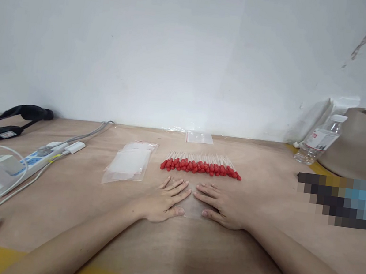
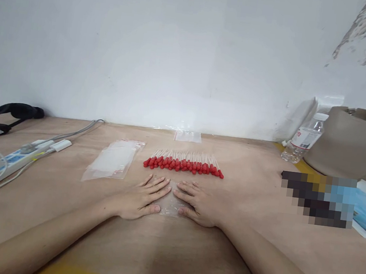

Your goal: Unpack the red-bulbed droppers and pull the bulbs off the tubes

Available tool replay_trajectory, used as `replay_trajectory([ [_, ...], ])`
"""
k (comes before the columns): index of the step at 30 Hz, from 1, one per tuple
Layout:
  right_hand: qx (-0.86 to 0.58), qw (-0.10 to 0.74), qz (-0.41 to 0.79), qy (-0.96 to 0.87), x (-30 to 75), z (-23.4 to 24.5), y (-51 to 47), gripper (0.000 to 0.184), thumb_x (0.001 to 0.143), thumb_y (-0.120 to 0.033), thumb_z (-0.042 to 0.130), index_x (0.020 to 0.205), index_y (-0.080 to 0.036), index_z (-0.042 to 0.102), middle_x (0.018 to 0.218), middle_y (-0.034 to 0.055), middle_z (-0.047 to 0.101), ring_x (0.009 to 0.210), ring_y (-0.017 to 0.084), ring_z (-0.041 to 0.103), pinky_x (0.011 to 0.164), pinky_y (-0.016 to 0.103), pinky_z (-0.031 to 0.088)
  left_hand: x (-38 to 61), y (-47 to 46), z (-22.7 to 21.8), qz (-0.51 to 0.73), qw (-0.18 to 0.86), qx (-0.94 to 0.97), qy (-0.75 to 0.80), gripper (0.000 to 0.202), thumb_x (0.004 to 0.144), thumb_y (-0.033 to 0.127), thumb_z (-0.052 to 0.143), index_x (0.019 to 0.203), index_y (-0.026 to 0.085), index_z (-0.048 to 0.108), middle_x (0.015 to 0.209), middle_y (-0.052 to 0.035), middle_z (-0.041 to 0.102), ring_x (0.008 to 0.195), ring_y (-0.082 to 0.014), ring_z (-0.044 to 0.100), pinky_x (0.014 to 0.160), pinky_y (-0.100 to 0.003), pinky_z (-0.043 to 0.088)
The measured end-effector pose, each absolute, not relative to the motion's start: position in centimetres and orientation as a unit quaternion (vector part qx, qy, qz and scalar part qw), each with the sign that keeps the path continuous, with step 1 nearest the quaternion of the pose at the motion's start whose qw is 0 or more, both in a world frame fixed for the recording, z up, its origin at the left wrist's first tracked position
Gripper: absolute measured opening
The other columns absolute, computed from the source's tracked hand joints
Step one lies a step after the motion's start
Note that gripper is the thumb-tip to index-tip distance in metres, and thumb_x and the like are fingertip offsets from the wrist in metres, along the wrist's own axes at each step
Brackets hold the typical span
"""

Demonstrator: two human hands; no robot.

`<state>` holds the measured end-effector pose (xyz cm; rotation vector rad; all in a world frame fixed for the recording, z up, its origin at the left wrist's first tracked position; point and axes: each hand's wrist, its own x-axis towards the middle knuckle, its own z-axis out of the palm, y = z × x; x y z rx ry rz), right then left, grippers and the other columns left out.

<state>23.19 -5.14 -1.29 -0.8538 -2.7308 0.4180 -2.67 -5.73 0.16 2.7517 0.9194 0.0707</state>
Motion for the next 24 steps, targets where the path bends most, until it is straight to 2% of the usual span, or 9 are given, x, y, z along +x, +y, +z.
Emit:
replay_trajectory([
  [4,-0.298,0.139,0.143,-0.933,23.5,-1.7,-4.9,0.050,0.086,-0.046,0.040,0.132,-0.028,0.033,0.140,0.0045,0.029,0.130,0.021,0.024,0.107,0.046,0.018,-2.8,-5.6,-0.4,0.064,0.139,0.923,0.353,0.057,0.088,0.050,0.030,0.137,0.024,0.019,0.145,-0.0071,0.013,0.134,-0.0238,0.008,0.108,-0.048,0.007],
  [8,-0.293,0.164,0.140,-0.931,23.7,-1.9,-5.0,0.047,0.086,-0.043,0.041,0.130,-0.026,0.039,0.136,0.0053,0.037,0.126,0.020,0.031,0.105,0.043,0.025,-2.7,-4.6,-1.2,0.225,0.233,0.840,0.435,0.045,0.089,0.044,0.034,0.126,0.019,0.043,0.132,-0.0104,0.042,0.122,-0.0205,0.038,0.102,-0.039,0.029],
  [11,-0.284,0.177,0.143,-0.931,23.6,-1.7,-5.3,0.042,0.086,-0.040,0.041,0.126,-0.025,0.045,0.132,0.0059,0.043,0.123,0.020,0.037,0.103,0.042,0.030,-3.0,-3.4,-1.4,0.290,0.281,0.787,0.467,0.042,0.077,0.041,0.056,0.112,0.017,0.053,0.110,-0.0092,0.058,0.103,-0.0203,0.053,0.091,-0.036,0.039],
  [14,-0.275,0.189,0.154,-0.930,23.4,-1.5,-5.6,0.038,0.088,-0.037,0.039,0.123,-0.026,0.049,0.129,0.0054,0.047,0.120,0.019,0.041,0.101,0.041,0.033,-3.4,-2.7,-1.2,0.259,0.295,0.771,0.501,0.052,0.060,0.036,0.072,0.105,0.016,0.056,0.093,-0.0047,0.058,0.080,-0.0165,0.055,0.074,-0.031,0.044],
  [17,-0.272,0.198,0.149,-0.930,23.4,-1.7,-5.6,0.037,0.088,-0.036,0.039,0.122,-0.027,0.049,0.129,0.0051,0.047,0.119,0.020,0.042,0.101,0.041,0.034,-3.4,-2.8,-0.7,0.200,0.351,0.758,0.512,0.050,0.050,0.035,0.077,0.091,0.014,0.059,0.073,0.0019,0.053,0.060,-0.0103,0.048,0.056,-0.023,0.040],
  [21,-0.282,0.224,0.128,-0.924,23.6,-2.5,-5.4,0.039,0.087,-0.036,0.040,0.124,-0.027,0.047,0.129,0.0047,0.047,0.119,0.020,0.042,0.099,0.041,0.036,-3.9,-3.2,1.3,0.220,0.386,0.760,0.473,0.028,0.065,0.041,0.064,0.067,0.014,0.054,0.059,0.0034,0.048,0.056,-0.0094,0.045,0.052,-0.021,0.037],
  [24,-0.298,0.228,0.120,-0.919,23.8,-2.9,-5.3,0.040,0.087,-0.036,0.040,0.126,-0.027,0.046,0.129,0.0052,0.047,0.118,0.020,0.043,0.098,0.040,0.037,-6.1,-2.8,3.7,0.309,0.349,0.729,0.501,0.027,0.070,0.041,0.058,0.067,0.016,0.050,0.059,0.0031,0.049,0.052,-0.0090,0.047,0.051,-0.021,0.039],
])
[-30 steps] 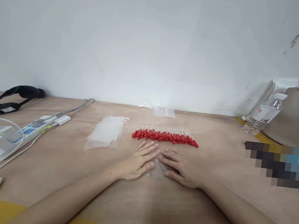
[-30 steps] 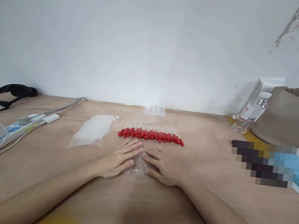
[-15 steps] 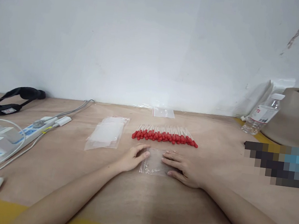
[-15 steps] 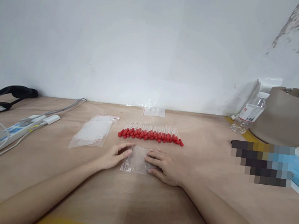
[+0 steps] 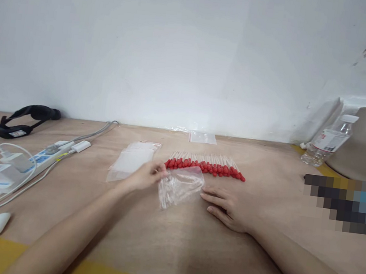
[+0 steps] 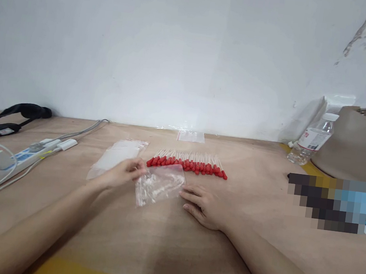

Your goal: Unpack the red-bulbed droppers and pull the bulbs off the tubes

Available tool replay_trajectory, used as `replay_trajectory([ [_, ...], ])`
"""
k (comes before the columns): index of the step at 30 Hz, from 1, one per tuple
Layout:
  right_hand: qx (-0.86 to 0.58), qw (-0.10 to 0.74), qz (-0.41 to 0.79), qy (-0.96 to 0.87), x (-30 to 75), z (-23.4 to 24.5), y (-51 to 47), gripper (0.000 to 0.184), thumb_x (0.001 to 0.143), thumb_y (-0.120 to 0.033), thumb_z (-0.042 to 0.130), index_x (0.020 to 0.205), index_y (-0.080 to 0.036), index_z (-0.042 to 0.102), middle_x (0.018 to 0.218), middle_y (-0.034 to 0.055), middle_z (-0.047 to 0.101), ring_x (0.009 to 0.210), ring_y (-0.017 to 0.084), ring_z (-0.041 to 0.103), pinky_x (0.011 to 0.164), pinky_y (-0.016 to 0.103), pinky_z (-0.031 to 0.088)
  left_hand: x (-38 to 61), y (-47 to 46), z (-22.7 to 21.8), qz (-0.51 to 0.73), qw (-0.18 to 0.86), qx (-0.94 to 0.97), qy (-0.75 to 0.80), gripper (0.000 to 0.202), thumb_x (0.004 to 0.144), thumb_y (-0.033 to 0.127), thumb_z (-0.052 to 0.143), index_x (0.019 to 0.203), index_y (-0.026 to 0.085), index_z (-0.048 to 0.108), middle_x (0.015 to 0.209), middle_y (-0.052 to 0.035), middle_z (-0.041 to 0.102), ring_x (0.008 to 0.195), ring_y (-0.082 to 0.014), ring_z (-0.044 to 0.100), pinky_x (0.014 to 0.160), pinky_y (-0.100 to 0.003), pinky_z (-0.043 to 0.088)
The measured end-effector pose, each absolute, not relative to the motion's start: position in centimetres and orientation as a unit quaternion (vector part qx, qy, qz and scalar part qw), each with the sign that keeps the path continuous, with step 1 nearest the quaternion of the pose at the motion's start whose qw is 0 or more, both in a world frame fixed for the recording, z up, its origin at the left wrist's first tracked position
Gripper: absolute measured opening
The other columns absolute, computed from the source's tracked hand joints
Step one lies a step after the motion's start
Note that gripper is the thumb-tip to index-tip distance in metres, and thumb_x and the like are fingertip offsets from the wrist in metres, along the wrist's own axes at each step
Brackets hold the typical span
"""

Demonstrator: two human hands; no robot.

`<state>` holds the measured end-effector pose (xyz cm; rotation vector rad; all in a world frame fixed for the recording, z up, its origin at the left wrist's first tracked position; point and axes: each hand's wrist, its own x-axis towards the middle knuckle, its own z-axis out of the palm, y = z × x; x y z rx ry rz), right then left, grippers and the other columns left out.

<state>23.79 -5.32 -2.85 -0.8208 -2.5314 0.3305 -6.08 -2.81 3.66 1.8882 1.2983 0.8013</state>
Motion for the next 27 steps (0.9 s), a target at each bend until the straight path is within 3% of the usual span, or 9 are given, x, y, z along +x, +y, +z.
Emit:
replay_trajectory([
  [4,-0.309,0.232,0.122,-0.914,23.8,-2.9,-5.4,0.041,0.087,-0.037,0.041,0.125,-0.025,0.046,0.128,0.0067,0.047,0.118,0.020,0.042,0.097,0.039,0.038,-11.3,-1.4,5.6,0.524,0.222,0.573,0.590,0.023,0.069,0.035,0.057,0.076,0.018,0.045,0.063,0.0041,0.049,0.051,-0.0096,0.053,0.053,-0.023,0.044],
  [6,-0.314,0.232,0.124,-0.912,23.8,-2.9,-5.4,0.041,0.087,-0.038,0.041,0.126,-0.025,0.046,0.128,0.0071,0.047,0.118,0.021,0.042,0.097,0.039,0.038,-14.0,-0.8,5.0,0.550,0.159,0.520,0.634,0.026,0.068,0.030,0.057,0.086,0.019,0.042,0.067,0.0039,0.051,0.053,-0.0113,0.057,0.054,-0.024,0.045],
  [9,-0.321,0.226,0.126,-0.911,23.7,-2.9,-5.4,0.042,0.087,-0.039,0.040,0.125,-0.025,0.046,0.128,0.0074,0.047,0.117,0.021,0.043,0.097,0.039,0.038,-16.5,-0.5,2.9,0.433,0.089,0.533,0.721,0.024,0.067,0.025,0.054,0.088,0.018,0.044,0.071,0.0012,0.053,0.058,-0.0152,0.059,0.054,-0.026,0.045],
  [13,-0.331,0.218,0.128,-0.909,23.7,-2.7,-5.4,0.041,0.086,-0.039,0.040,0.124,-0.025,0.048,0.128,0.0072,0.047,0.116,0.021,0.043,0.096,0.039,0.038,-16.9,-1.0,0.8,0.239,-0.074,0.588,0.769,0.022,0.066,0.020,0.052,0.087,0.016,0.053,0.089,-0.0102,0.054,0.090,-0.0284,0.053,0.073,-0.038,0.043],
  [16,-0.334,0.216,0.130,-0.908,23.7,-2.5,-5.6,0.041,0.086,-0.040,0.040,0.123,-0.024,0.049,0.128,0.0078,0.047,0.116,0.021,0.044,0.096,0.039,0.038,-15.7,-1.5,1.1,0.201,-0.203,0.600,0.748,0.031,0.068,0.019,0.053,0.098,0.017,0.056,0.111,-0.0159,0.047,0.106,-0.0352,0.042,0.082,-0.046,0.036],
  [18,-0.336,0.214,0.126,-0.908,23.6,-2.4,-5.6,0.042,0.086,-0.041,0.040,0.123,-0.024,0.049,0.127,0.0074,0.047,0.115,0.022,0.045,0.096,0.039,0.038,-14.7,-1.8,1.8,0.228,-0.255,0.604,0.720,0.029,0.071,0.019,0.051,0.100,0.019,0.057,0.117,-0.0142,0.044,0.108,-0.0347,0.039,0.085,-0.047,0.034],
  [23,-0.387,0.230,0.082,-0.889,23.5,-2.7,-5.2,0.045,0.085,-0.042,0.040,0.124,-0.021,0.048,0.126,0.0089,0.048,0.115,0.023,0.044,0.096,0.042,0.038,-11.0,-1.7,2.1,0.306,-0.250,0.715,0.577,0.019,0.079,0.029,0.049,0.091,0.021,0.062,0.115,-0.0086,0.048,0.107,-0.0252,0.044,0.092,-0.040,0.033],
  [27,-0.411,0.242,0.060,-0.877,23.3,-3.3,-4.9,0.044,0.085,-0.042,0.041,0.122,-0.020,0.050,0.126,0.0102,0.048,0.115,0.024,0.044,0.096,0.043,0.038,-7.7,-0.9,1.5,0.250,-0.170,0.793,0.529,0.026,0.079,0.035,0.050,0.097,0.021,0.062,0.115,-0.0091,0.052,0.109,-0.0261,0.045,0.091,-0.040,0.036],
])
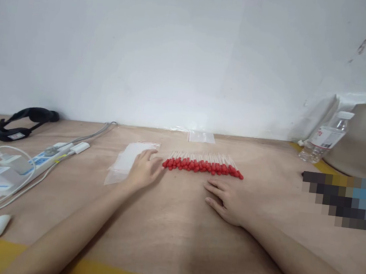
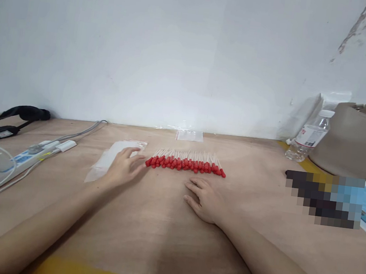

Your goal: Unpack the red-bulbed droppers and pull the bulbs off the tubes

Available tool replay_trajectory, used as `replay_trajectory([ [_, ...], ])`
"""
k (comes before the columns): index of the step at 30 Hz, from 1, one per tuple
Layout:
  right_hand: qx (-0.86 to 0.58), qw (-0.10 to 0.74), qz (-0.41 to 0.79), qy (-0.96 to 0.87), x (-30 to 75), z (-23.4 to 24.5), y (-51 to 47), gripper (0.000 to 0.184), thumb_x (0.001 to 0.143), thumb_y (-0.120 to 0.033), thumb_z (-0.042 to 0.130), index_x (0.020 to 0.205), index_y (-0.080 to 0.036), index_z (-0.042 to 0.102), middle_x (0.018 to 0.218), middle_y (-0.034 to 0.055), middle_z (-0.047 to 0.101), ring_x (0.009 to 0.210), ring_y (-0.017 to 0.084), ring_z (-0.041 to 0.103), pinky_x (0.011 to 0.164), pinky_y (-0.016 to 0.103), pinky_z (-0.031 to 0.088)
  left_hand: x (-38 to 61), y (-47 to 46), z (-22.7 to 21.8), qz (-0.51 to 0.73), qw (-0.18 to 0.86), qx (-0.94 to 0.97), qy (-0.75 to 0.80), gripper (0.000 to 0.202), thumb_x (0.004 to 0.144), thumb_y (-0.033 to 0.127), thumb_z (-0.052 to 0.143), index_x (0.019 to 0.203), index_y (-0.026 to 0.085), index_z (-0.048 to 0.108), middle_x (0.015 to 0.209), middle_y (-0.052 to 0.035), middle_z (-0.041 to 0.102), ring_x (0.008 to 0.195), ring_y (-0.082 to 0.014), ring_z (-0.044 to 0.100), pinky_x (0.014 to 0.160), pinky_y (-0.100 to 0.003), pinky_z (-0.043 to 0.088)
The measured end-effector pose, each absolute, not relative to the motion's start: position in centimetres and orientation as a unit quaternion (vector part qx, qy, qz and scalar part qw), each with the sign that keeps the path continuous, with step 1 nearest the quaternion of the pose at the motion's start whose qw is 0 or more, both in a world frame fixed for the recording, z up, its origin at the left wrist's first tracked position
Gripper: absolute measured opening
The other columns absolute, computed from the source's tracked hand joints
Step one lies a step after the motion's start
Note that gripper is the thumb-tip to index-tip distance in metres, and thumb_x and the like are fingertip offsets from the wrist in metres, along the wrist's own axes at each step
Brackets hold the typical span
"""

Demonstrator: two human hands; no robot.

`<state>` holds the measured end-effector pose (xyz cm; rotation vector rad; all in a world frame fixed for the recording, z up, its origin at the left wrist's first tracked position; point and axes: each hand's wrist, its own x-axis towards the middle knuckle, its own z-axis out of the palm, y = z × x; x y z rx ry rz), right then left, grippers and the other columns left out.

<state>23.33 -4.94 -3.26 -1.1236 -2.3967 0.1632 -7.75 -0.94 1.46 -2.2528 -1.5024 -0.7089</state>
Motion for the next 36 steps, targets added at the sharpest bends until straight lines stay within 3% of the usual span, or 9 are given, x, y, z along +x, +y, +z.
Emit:
replay_trajectory([
  [4,-0.404,0.241,0.048,-0.881,23.3,-3.3,-4.9,0.043,0.085,-0.041,0.040,0.121,-0.019,0.051,0.125,0.0111,0.048,0.114,0.024,0.044,0.096,0.042,0.038,-6.3,0.0,0.8,-0.223,0.053,-0.798,-0.557,0.025,0.078,0.028,0.050,0.098,0.020,0.063,0.098,-0.0062,0.064,0.092,-0.0234,0.058,0.082,-0.035,0.043],
  [8,-0.397,0.244,0.038,-0.884,23.4,-3.4,-4.8,0.043,0.085,-0.040,0.041,0.121,-0.019,0.051,0.124,0.0111,0.050,0.113,0.023,0.045,0.095,0.042,0.039,-6.1,0.5,0.3,-0.250,0.017,-0.778,-0.576,0.025,0.080,0.024,0.046,0.096,0.021,0.065,0.087,-0.0025,0.069,0.078,-0.0191,0.063,0.072,-0.029,0.047],
  [12,-0.393,0.248,0.027,-0.885,23.5,-3.7,-4.6,0.041,0.085,-0.040,0.042,0.120,-0.020,0.051,0.123,0.0110,0.050,0.112,0.024,0.046,0.094,0.043,0.040,-6.1,0.4,0.5,-0.303,0.019,-0.748,-0.591,0.026,0.081,0.025,0.044,0.097,0.022,0.065,0.092,-0.0009,0.069,0.080,-0.0171,0.064,0.075,-0.027,0.048],
  [15,-0.386,0.257,0.025,-0.886,23.6,-3.9,-4.6,0.041,0.084,-0.039,0.044,0.121,-0.022,0.050,0.122,0.0106,0.050,0.111,0.024,0.047,0.092,0.043,0.041,-6.0,0.1,1.0,-0.409,0.018,-0.706,-0.578,0.025,0.080,0.027,0.048,0.098,0.020,0.065,0.091,-0.0019,0.069,0.080,-0.0166,0.064,0.074,-0.027,0.049],
  [18,-0.392,0.304,0.019,-0.868,23.5,-3.9,-4.6,0.047,0.083,-0.036,0.046,0.127,-0.020,0.042,0.125,0.0109,0.046,0.113,0.022,0.046,0.092,0.040,0.042,-5.6,-0.6,1.2,-0.486,-0.029,-0.703,-0.518,0.025,0.078,0.027,0.051,0.097,0.017,0.065,0.091,-0.0033,0.068,0.075,-0.0151,0.064,0.071,-0.026,0.051],
  [22,-0.397,0.398,-0.061,-0.825,23.2,-3.4,-4.6,0.053,0.081,-0.031,0.048,0.131,-0.020,0.034,0.126,0.0118,0.043,0.116,0.023,0.041,0.094,0.041,0.039,-4.1,-2.4,0.0,-0.454,-0.150,-0.765,-0.431,0.024,0.078,0.026,0.053,0.097,0.015,0.064,0.091,-0.0056,0.068,0.078,-0.0154,0.064,0.071,-0.026,0.053],
  [27,-0.351,0.381,-0.122,-0.846,22.5,-2.4,-3.9,0.042,0.081,-0.030,0.050,0.122,-0.020,0.045,0.118,0.0112,0.050,0.108,0.024,0.045,0.090,0.042,0.037,-2.5,-4.1,-1.4,-0.360,-0.227,-0.828,-0.365,0.023,0.081,0.023,0.050,0.099,0.017,0.063,0.093,-0.0049,0.066,0.081,-0.0139,0.063,0.074,-0.025,0.051],
  [31,-0.325,0.342,-0.091,-0.877,21.6,-2.0,-3.0,0.026,0.082,-0.034,0.050,0.102,-0.021,0.059,0.098,0.0083,0.058,0.093,0.021,0.048,0.081,0.038,0.038,-2.3,-4.1,-1.4,-0.329,-0.203,-0.858,-0.338,0.022,0.082,0.022,0.049,0.099,0.018,0.062,0.093,-0.0051,0.066,0.083,-0.0143,0.061,0.076,-0.026,0.049],
  [36,-0.328,0.314,-0.047,-0.890,20.7,-2.3,-2.4,0.020,0.085,-0.032,0.047,0.085,-0.020,0.064,0.073,0.0034,0.057,0.077,0.016,0.047,0.074,0.032,0.034,-2.4,-4.0,-1.2,-0.325,-0.190,-0.867,-0.326,0.021,0.083,0.020,0.046,0.098,0.018,0.061,0.093,-0.0056,0.065,0.085,-0.0140,0.060,0.077,-0.026,0.047],
])
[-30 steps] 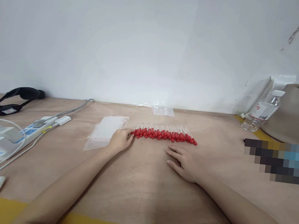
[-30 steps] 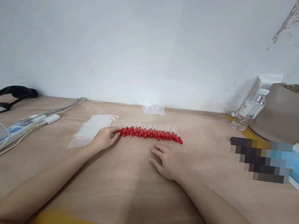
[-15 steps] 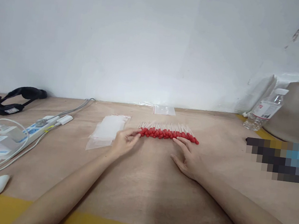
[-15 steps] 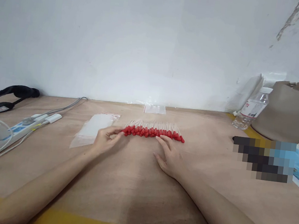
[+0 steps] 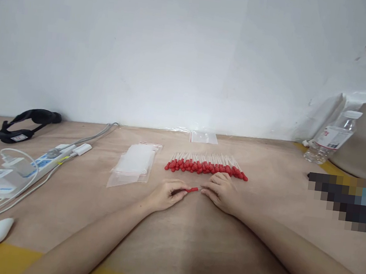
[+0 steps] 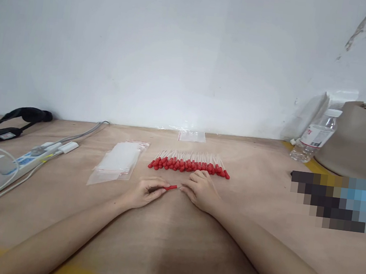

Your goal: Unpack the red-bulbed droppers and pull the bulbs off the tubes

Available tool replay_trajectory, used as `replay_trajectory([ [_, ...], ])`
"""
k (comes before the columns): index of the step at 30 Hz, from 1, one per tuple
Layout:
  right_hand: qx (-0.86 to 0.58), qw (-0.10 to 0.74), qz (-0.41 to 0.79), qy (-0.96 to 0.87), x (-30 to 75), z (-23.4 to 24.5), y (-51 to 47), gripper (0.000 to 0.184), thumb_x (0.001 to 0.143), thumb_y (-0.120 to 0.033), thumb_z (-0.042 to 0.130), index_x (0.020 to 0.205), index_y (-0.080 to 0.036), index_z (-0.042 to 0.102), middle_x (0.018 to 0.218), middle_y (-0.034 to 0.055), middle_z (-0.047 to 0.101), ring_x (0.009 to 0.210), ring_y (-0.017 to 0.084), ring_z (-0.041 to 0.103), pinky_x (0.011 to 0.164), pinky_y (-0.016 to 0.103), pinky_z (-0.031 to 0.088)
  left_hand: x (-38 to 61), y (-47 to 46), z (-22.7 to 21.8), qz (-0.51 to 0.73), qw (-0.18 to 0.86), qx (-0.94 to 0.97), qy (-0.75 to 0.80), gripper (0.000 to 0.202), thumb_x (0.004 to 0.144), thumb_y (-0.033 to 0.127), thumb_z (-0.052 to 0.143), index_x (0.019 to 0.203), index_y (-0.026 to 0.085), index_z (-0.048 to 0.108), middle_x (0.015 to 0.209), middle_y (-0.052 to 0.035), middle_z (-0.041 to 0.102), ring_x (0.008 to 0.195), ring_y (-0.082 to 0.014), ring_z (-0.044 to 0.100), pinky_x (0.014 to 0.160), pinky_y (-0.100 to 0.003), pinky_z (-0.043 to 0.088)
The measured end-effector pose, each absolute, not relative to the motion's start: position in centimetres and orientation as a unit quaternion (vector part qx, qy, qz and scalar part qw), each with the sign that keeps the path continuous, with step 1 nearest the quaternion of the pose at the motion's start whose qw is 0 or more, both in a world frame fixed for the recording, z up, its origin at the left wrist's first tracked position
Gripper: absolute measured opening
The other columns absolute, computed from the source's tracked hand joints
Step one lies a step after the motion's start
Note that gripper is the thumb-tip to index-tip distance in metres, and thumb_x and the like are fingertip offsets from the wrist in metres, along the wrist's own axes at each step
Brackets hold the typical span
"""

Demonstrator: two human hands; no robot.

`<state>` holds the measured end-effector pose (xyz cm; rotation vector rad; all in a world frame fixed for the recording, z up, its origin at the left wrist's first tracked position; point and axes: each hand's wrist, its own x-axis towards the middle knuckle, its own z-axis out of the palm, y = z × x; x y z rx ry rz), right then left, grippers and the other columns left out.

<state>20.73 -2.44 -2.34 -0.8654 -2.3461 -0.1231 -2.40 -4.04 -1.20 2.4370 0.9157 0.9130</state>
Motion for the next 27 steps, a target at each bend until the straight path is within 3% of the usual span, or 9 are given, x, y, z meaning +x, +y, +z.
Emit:
replay_trajectory([
  [6,-0.335,0.297,-0.017,-0.894,20.2,-2.5,-3.1,0.023,0.087,-0.030,0.043,0.080,-0.018,0.061,0.071,0.0038,0.058,0.073,0.015,0.046,0.071,0.031,0.031,-1.2,-4.4,-0.6,0.314,0.166,0.873,0.335,0.031,0.080,0.026,0.054,0.110,0.018,0.055,0.103,-0.0083,0.058,0.094,-0.0175,0.055,0.083,-0.031,0.045],
  [13,-0.326,0.300,-0.009,-0.896,19.8,-2.7,-3.3,0.024,0.088,-0.028,0.040,0.076,-0.017,0.057,0.069,0.0027,0.057,0.069,0.014,0.047,0.069,0.031,0.032,0.2,-3.4,-1.6,0.286,0.126,0.882,0.353,0.025,0.087,0.033,0.044,0.093,0.018,0.062,0.079,-0.0042,0.058,0.074,-0.0138,0.055,0.069,-0.025,0.044],
  [19,-0.300,0.328,0.048,-0.895,19.9,-3.2,-3.2,0.028,0.089,-0.028,0.036,0.076,-0.017,0.058,0.066,0.0029,0.055,0.064,0.013,0.047,0.059,0.025,0.036,0.0,-3.6,-1.4,0.245,0.106,0.891,0.368,0.027,0.090,0.030,0.036,0.089,0.016,0.058,0.079,-0.0039,0.055,0.076,-0.0145,0.053,0.070,-0.025,0.043],
  [27,-0.294,0.346,0.040,-0.890,19.8,-3.8,-3.2,0.027,0.089,-0.028,0.037,0.078,-0.018,0.060,0.070,0.0035,0.059,0.065,0.013,0.050,0.059,0.025,0.039,0.0,-3.5,-1.2,0.238,0.112,0.897,0.356,0.026,0.091,0.030,0.034,0.088,0.017,0.057,0.081,-0.0041,0.056,0.078,-0.0148,0.052,0.072,-0.026,0.042],
])
